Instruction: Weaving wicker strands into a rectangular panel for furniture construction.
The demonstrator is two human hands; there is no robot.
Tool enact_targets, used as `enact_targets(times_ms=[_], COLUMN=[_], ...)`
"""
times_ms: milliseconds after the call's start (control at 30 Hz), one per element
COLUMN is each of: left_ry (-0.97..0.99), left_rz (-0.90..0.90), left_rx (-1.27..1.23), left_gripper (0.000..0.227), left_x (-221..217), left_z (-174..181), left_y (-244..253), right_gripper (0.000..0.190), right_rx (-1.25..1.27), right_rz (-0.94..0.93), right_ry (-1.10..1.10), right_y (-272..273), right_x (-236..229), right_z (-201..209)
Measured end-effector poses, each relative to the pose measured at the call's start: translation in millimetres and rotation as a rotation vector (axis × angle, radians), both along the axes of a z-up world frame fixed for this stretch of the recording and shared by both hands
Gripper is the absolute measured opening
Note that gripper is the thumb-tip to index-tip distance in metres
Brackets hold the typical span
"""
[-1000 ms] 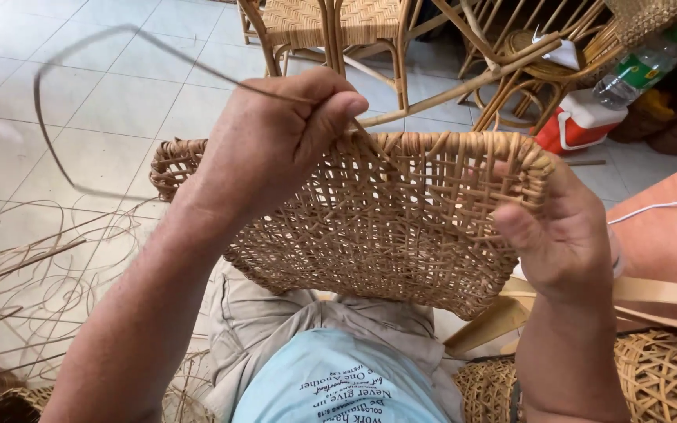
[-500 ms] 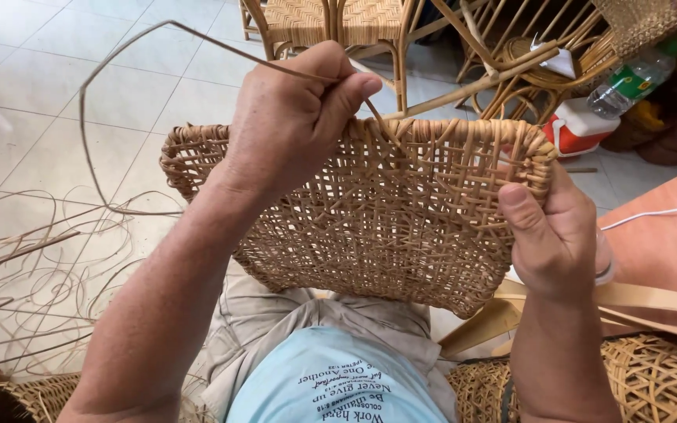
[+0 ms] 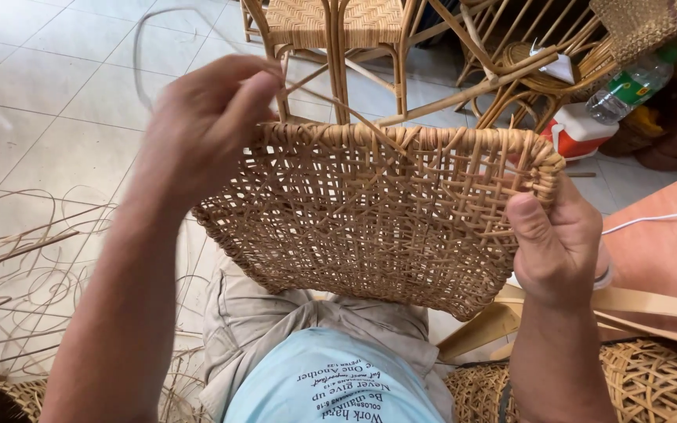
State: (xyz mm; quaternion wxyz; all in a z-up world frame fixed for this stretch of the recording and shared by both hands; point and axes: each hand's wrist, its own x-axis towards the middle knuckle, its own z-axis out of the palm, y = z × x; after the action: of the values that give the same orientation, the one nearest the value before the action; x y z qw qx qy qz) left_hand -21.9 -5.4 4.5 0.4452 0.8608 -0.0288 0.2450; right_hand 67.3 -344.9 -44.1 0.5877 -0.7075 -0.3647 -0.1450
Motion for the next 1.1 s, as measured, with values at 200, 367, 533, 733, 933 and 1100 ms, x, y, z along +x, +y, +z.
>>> enact_targets(times_ms=[200, 367, 533, 733, 933, 1100], left_ry=[-0.21, 0.154, -0.134, -0.647, -0.762, -0.402], left_rz=[0.455, 0.292, 0.138, -0.245, -0.326, -0.034], left_rx=[-0.27, -1.309, -1.351, -0.896, -0.409, -0.669], left_gripper=[0.055, 0.114, 0.08, 0.039, 0.051, 0.042], left_x=[-62.9, -33.2, -12.9, -19.9, -44.1, -63.9], left_z=[-145.3, -276.8, -183.2, -208.3, -253.1, -331.6], left_y=[40.4, 38.5, 9.5, 45.0, 74.5, 88.4], right_gripper=[0.051, 0.039, 0.044, 0.087, 0.116, 0.108], right_rx=[0.009, -0.055, 0.013, 0.154, 0.422, 0.643], right_rz=[0.101, 0.107, 0.157, 0.232, 0.48, 0.282], right_ry=[-0.018, -0.02, -0.054, -0.373, 0.319, 0.658], right_y=[9.0, 17.0, 23.4, 26.1, 41.7, 54.2], right_x=[-3.6, -1.5, 10.3, 47.9, 46.7, 60.7], right_z=[8.0, 9.5, 14.3, -22.6, -97.0, -170.2])
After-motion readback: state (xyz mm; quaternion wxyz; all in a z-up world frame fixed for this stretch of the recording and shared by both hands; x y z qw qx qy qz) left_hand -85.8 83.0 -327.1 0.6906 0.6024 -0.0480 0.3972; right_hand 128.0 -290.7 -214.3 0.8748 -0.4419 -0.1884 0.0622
